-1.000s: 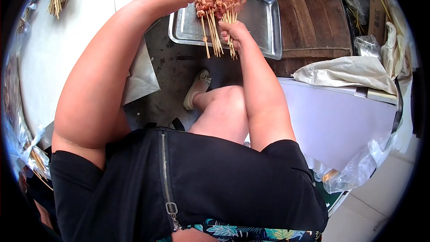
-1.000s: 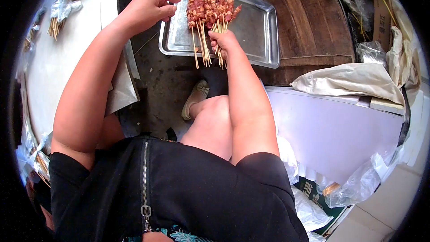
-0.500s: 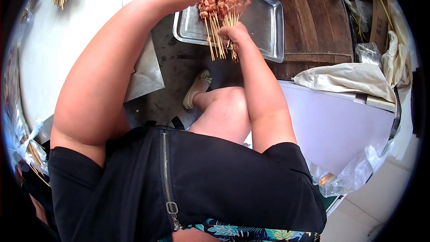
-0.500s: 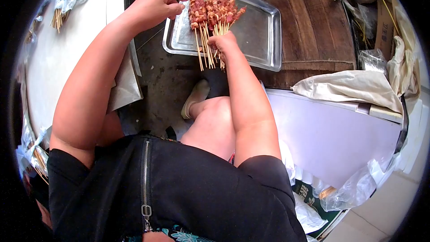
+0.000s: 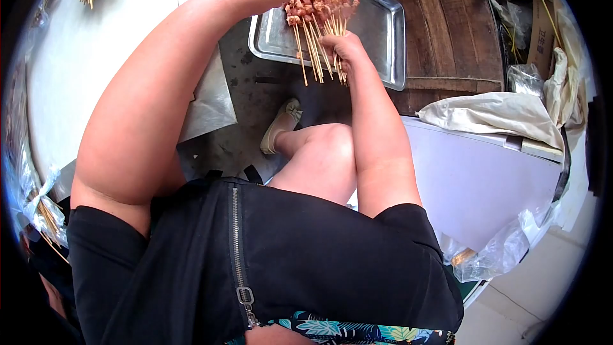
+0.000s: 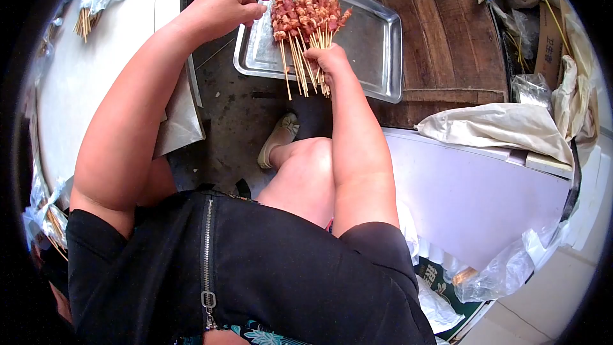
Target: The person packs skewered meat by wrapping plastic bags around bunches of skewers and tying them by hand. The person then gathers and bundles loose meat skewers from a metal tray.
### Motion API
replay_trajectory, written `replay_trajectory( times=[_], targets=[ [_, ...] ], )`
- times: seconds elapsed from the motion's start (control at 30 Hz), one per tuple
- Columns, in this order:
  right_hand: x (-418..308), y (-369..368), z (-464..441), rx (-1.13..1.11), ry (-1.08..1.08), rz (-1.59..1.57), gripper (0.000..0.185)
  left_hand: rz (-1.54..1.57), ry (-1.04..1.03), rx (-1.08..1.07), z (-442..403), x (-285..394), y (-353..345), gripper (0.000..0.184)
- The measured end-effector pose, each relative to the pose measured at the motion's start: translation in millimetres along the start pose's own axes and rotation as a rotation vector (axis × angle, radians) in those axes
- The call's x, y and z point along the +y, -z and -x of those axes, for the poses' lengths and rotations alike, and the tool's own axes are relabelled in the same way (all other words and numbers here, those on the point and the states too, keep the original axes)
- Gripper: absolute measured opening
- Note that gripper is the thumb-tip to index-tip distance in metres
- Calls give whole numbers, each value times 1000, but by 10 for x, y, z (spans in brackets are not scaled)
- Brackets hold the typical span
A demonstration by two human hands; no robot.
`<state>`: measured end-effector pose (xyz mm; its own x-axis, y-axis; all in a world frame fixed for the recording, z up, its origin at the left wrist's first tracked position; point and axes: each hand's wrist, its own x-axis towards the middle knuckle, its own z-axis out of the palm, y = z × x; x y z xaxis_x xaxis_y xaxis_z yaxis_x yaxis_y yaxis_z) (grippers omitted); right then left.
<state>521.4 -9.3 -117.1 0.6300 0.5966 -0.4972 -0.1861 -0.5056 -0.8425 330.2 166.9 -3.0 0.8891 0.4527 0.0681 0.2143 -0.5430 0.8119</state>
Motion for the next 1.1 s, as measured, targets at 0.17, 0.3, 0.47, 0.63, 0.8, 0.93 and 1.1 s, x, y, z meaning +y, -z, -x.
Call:
replay_trajectory(
  times=[0.17,0.3,0.47,0.63,0.8,0.93,1.1],
  targets=[
    [24,34,-20,0,56,4,7,23,4,-7,-9,-22,-8,33],
    [84,102,-93,-14,46,63,9,36,19,-5,-11,-15,-7,32],
    [94,137,-86,-151,-9,-55,18,24,20,1,-19,-35,-15,32],
    [-34,1,79,-47,16,77,30,31,30,-2,-7,-14,-10,33],
    [159,38,-143,31,50,173,38,19,14,7,10,2,0,33],
    [145,28,-111,53,44,130,32,39,18,2,-1,-9,-2,33],
    [82,47,-49,22,43,63,22,56,14,-14,-1,-15,4,32]
  ],
)
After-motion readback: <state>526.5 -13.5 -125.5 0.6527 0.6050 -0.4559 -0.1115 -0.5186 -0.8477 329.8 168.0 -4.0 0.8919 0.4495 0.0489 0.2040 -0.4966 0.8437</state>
